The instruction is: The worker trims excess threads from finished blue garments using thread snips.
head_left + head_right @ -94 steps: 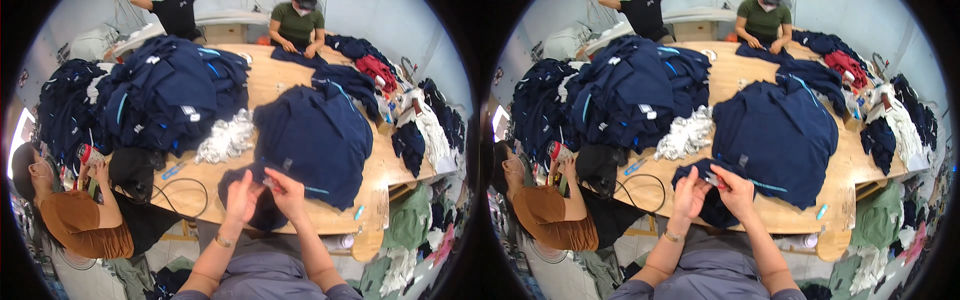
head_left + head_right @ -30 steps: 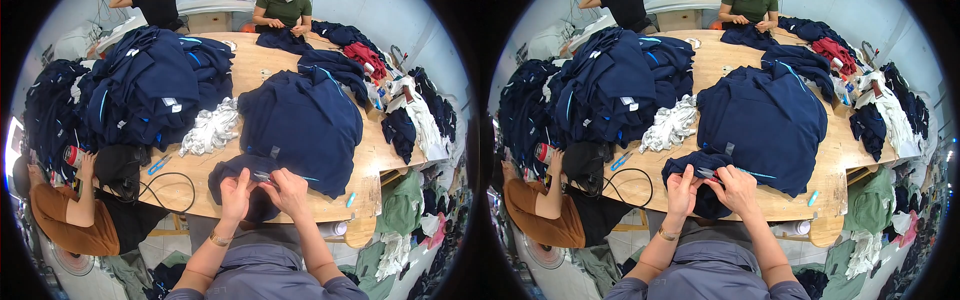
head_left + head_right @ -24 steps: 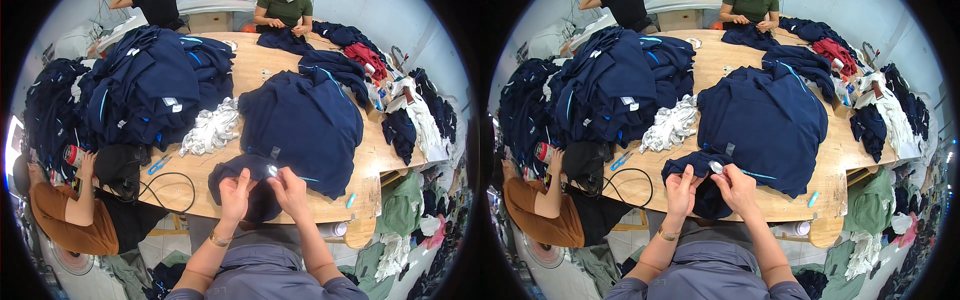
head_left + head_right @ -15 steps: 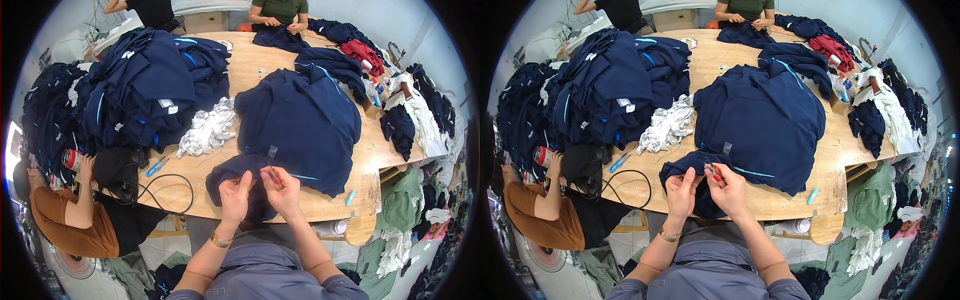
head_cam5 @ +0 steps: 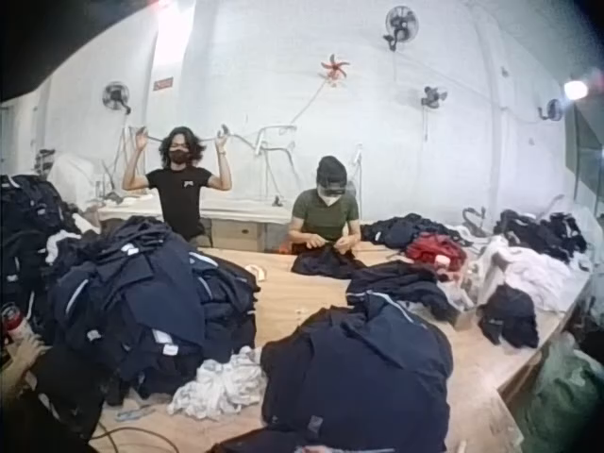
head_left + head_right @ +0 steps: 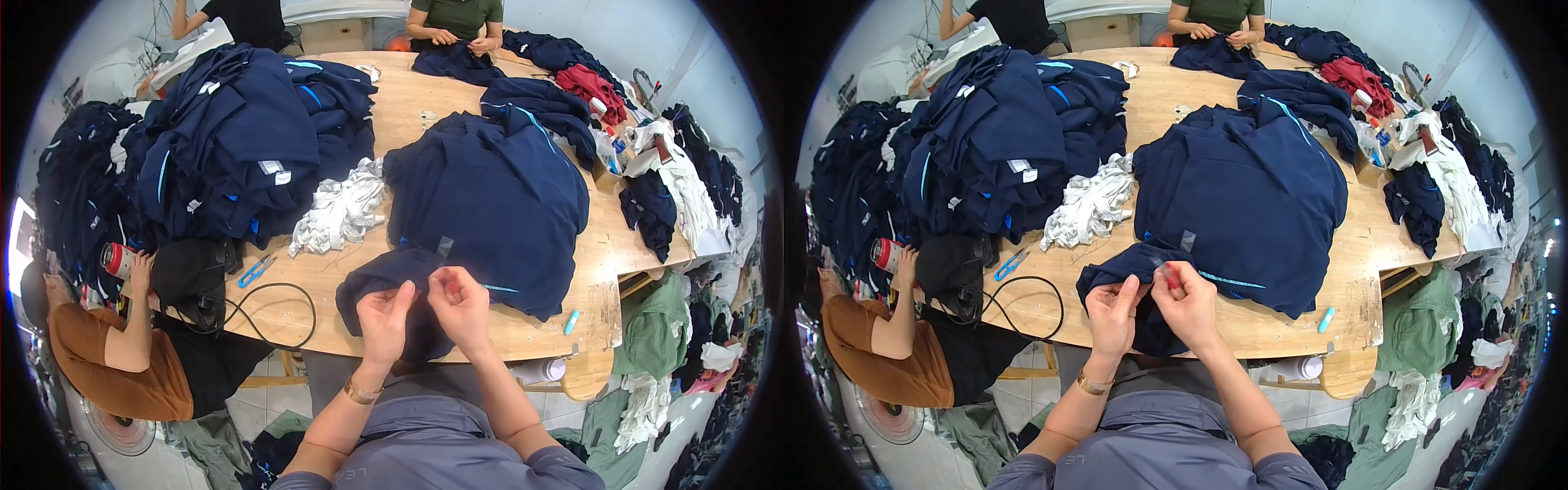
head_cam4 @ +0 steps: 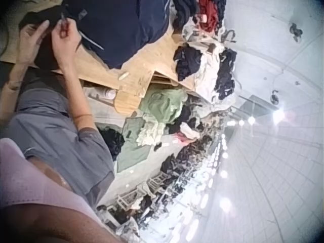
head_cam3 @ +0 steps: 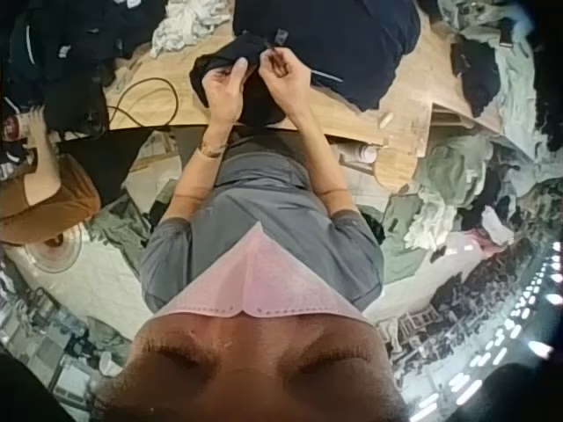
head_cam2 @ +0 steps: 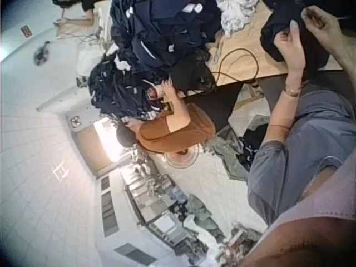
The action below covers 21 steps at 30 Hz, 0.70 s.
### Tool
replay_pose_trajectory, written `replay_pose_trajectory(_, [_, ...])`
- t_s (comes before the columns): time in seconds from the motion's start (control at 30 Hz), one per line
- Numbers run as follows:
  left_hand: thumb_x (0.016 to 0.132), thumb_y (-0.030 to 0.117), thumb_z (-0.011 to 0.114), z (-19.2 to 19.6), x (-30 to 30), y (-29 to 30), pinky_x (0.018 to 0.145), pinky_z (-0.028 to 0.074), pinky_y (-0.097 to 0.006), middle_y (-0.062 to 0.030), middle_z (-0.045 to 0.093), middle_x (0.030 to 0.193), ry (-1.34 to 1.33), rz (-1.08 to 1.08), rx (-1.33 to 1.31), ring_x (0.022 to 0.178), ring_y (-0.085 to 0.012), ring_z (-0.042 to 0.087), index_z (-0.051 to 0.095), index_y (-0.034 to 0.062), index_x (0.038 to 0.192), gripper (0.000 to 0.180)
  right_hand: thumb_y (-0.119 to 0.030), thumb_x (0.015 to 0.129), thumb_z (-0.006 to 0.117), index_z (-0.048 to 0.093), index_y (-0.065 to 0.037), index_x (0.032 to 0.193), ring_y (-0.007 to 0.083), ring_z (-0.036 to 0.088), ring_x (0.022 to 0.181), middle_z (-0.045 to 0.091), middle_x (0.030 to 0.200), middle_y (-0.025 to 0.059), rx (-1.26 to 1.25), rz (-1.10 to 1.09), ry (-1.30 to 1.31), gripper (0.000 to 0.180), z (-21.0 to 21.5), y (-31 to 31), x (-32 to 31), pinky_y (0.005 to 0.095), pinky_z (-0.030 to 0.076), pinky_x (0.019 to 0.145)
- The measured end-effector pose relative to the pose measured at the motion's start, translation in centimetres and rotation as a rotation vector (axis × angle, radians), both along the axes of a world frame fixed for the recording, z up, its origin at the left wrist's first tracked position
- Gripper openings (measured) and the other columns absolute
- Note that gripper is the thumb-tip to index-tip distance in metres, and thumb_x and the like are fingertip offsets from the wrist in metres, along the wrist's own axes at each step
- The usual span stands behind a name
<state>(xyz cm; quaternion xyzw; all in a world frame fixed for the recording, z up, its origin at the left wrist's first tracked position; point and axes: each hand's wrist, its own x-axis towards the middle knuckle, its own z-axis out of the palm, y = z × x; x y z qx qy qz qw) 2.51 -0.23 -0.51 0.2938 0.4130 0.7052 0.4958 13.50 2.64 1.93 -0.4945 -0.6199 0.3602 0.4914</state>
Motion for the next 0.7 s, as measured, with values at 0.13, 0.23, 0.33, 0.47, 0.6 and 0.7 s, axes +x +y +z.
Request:
replay_pose_trajectory(0.13, [0.087, 0.003, 0.058, 0.6, -0.1, 0.5, 0.081, 0.05, -0.028, -0.0089, 0.064, 0.095, -0.311, -0.1, 0.046, 0.085, -0.0143, 0.061, 0.062, -0.0027, 0.093, 0.009, -0.007, 0.086, 0.058, 0.057, -0.003, 0.084, -0.0027, 0.035, 0.047, 0.046, 0.06, -0.0095, -0.31, 0.071, 0.547, 0.004, -0.4, 0.1, 0.5, 0.0151, 0.024, 0.042])
replay_pose_trajectory(0.23, [0.089, 0.003, 0.054, 0.6, -0.6, 0.5, 0.087, 0.05, -0.036, -0.01, 0.064, 0.095, -0.307, -0.102, 0.043, 0.088, -0.0173, 0.062, 0.061, -0.003, 0.096, 0.011, -0.009, 0.088, 0.057, 0.057, -0.003, 0.084, -0.0023, 0.036, 0.049, 0.046, 0.061, -0.0092, -0.294, 0.068, 0.555, 0.007, 0.1, 0.0, 0.8, 0.015, 0.026, 0.043])
replay_pose_trajectory(0.33, [0.091, 0.006, 0.051, 1.2, -0.8, 0.5, 0.09, 0.049, -0.038, -0.0109, 0.064, 0.096, -0.419, -0.147, 0.011, 0.091, -0.0192, 0.062, 0.06, -0.0024, 0.098, 0.014, -0.012, 0.088, 0.059, 0.055, -0.002, 0.082, 0.0019, 0.039, 0.051, 0.046, 0.06, -0.0064, -0.156, 0.083, 0.444, 0.012, -0.2, 0.1, 1.4, 0.0193, 0.031, 0.045])
replay_pose_trajectory(0.47, [0.092, 0.008, 0.049, 1.1, -1.5, 0.5, 0.091, 0.048, -0.04, -0.012, 0.064, 0.098, -0.524, -0.228, -0.008, 0.093, -0.021, 0.062, 0.059, -0.0017, 0.098, 0.015, -0.02, 0.081, 0.066, 0.052, -0.004, 0.074, 0.018, 0.045, 0.047, 0.045, 0.057, 0.0068, 0.159, 0.049, -0.176, 0.023, -1.1, 0.1, 2.7, 0.0287, 0.035, 0.046])
replay_pose_trajectory(0.6, [0.092, 0.008, 0.05, 1.0, -1.7, 0.4, 0.09, 0.048, -0.039, -0.0124, 0.064, 0.099, -0.547, -0.261, -0.008, 0.093, -0.0213, 0.062, 0.059, -0.0009, 0.096, 0.014, -0.021, 0.076, 0.069, 0.054, -0.003, 0.072, 0.0247, 0.049, 0.049, 0.049, 0.059, 0.0082, 0.37, 0.087, -0.425, 0.024, -0.8, 0.0, 2.9, 0.0315, 0.037, 0.047])
replay_pose_trajectory(0.7, [0.092, 0.009, 0.05, 1.0, -1.6, 0.3, 0.089, 0.049, -0.037, -0.0121, 0.064, 0.098, -0.507, -0.251, -0.017, 0.092, -0.0206, 0.062, 0.059, -0.0009, 0.096, 0.014, -0.023, 0.075, 0.07, 0.054, -0.004, 0.071, 0.0238, 0.051, 0.049, 0.049, 0.059, 0.0077, 0.387, 0.102, -0.466, 0.025, -0.2, 0.0, 2.8, 0.0321, 0.037, 0.047])
